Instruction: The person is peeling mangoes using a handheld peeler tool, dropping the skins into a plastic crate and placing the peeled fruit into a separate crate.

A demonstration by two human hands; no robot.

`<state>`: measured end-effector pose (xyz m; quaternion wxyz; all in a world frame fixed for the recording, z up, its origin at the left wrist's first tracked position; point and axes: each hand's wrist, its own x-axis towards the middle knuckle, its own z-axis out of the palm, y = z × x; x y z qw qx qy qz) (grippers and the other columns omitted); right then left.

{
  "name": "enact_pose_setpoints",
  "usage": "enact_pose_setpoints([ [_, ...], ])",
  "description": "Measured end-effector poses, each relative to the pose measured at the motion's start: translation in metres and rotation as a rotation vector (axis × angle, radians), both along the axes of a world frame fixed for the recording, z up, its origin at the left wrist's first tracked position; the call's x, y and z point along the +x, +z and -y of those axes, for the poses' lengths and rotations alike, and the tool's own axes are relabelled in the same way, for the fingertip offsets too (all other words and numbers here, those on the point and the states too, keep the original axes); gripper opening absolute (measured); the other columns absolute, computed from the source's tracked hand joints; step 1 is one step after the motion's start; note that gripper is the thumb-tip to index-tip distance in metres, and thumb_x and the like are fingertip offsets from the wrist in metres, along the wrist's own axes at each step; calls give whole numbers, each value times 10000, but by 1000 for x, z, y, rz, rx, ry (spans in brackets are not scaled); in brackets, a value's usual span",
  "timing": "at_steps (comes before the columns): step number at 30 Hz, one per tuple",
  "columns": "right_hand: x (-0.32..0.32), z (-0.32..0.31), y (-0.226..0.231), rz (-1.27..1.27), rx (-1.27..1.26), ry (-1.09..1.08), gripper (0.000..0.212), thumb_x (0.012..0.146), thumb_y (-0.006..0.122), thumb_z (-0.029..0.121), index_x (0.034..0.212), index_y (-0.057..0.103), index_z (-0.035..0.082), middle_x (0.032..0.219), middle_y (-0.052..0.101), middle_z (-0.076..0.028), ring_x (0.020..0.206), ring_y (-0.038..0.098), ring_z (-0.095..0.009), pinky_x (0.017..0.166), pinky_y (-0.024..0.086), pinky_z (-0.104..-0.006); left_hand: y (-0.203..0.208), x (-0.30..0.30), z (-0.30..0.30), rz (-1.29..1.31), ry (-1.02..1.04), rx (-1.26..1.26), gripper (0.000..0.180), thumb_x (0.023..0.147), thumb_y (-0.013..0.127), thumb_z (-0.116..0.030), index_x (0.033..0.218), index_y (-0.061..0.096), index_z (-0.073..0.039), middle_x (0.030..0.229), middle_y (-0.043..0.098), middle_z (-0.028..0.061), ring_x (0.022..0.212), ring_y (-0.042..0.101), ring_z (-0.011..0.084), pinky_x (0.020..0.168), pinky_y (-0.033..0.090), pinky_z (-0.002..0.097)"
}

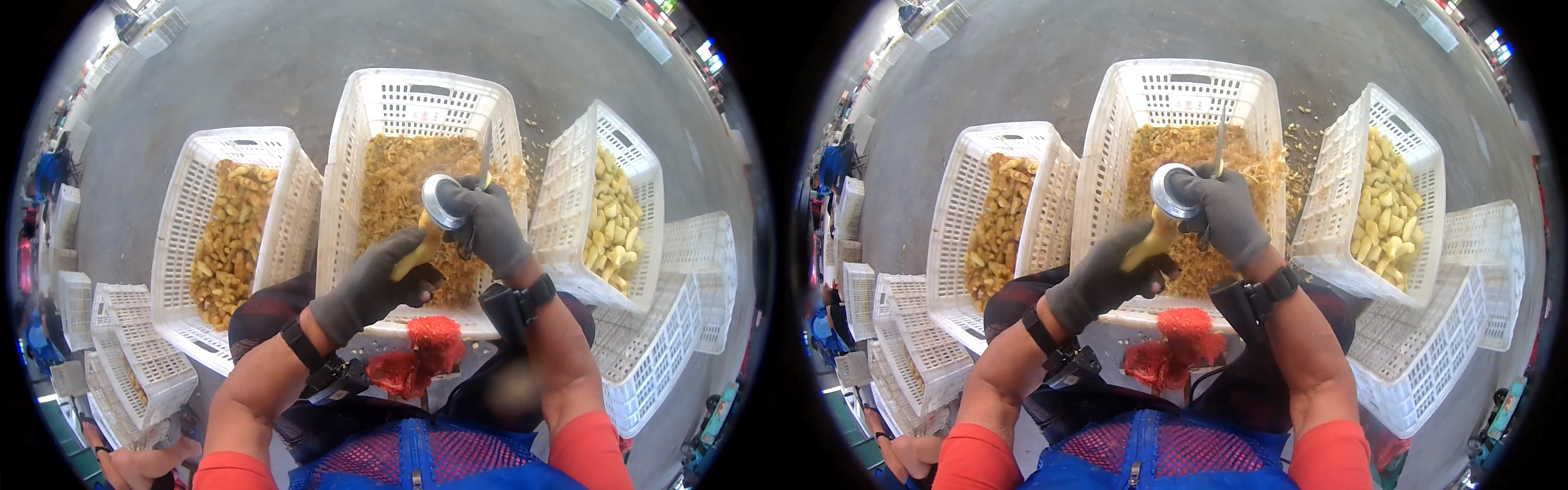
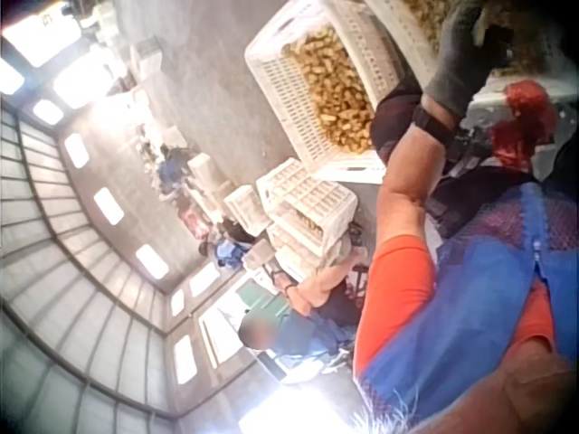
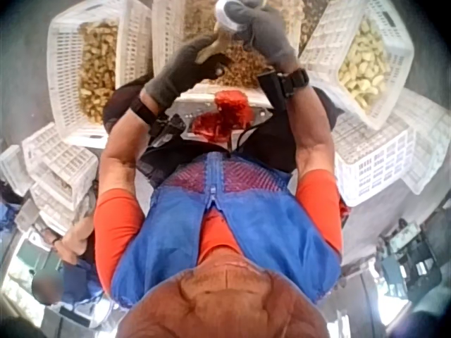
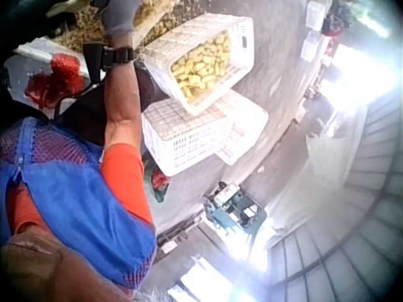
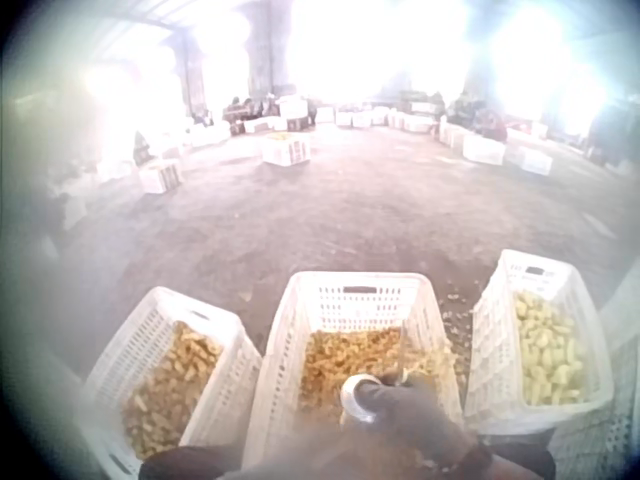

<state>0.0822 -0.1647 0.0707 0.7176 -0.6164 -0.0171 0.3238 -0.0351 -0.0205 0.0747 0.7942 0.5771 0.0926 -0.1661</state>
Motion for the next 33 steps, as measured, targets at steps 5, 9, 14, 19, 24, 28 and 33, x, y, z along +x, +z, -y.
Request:
enact_pose_setpoints([
  [5, -3, -4, -5, -10, -74, -42, 215, 814, 606, 171, 902, 596, -25, 727, 610, -71, 546, 583, -115, 413, 451, -216, -3, 5, -10, -235, -86, 8, 187, 811, 534, 13, 998, 538, 5, 755, 576, 46, 513, 489, 58, 460, 385, 186],
  [9, -1, 0, 5, 255, -186, -74, 140, 799, 604, 126, 842, 614, -7, 652, 598, -64, 502, 561, -98, 365, 399, -208, -11, 2, -24, -203, -129, 61, 118, 791, 553, -22, 902, 576, 11, 694, 520, 9, 488, 454, 50, 423, 350, 192],
  [14, -13, -3, -14, 842, -485, 299, 203, 708, 661, 142, 889, 612, 63, 683, 611, -179, 591, 611, -317, 573, 471, -396, -10, 4, -15, -325, -110, 182, 300, 750, 575, -79, 1030, 569, 31, 703, 530, 15, 509, 470, 58, 445, 364, 199],
  [19, -10, 1, -11, 1119, -673, 210, 210, 706, 694, 182, 873, 597, 100, 664, 619, -134, 609, 622, -317, 566, 485, -386, -19, 3, -12, -104, -109, 481, 343, 686, 599, -119, 977, 584, 63, 678, 585, 96, 600, 557, 146, 582, 445, 291],
  [24, 9, 19, 8, 720, -446, -176, 169, 762, 686, 186, 867, 607, 80, 659, 642, -53, 593, 638, -154, 515, 490, -321, -31, -6, -16, -208, -285, 500, 388, 737, 624, -146, 1088, 583, 12, 746, 592, 36, 618, 541, 92, 556, 430, 234],
  [28, -13, 10, -11, 870, -474, 73, 171, 743, 688, 186, 854, 619, 74, 654, 634, -109, 592, 640, -219, 552, 489, -341, -27, -2, -16, -210, -178, 547, 373, 683, 631, -172, 987, 615, 43, 737, 631, 139, 678, 616, 206, 639, 471, 316],
  [33, -24, -2, -28, 1107, -742, 254, 185, 727, 683, 191, 876, 629, 97, 689, 624, -155, 622, 634, -294, 564, 486, -374, -36, -4, -15, -31, -202, 765, 378, 684, 626, -214, 969, 617, 34, 789, 636, 188, 735, 624, 297, 684, 469, 359],
])
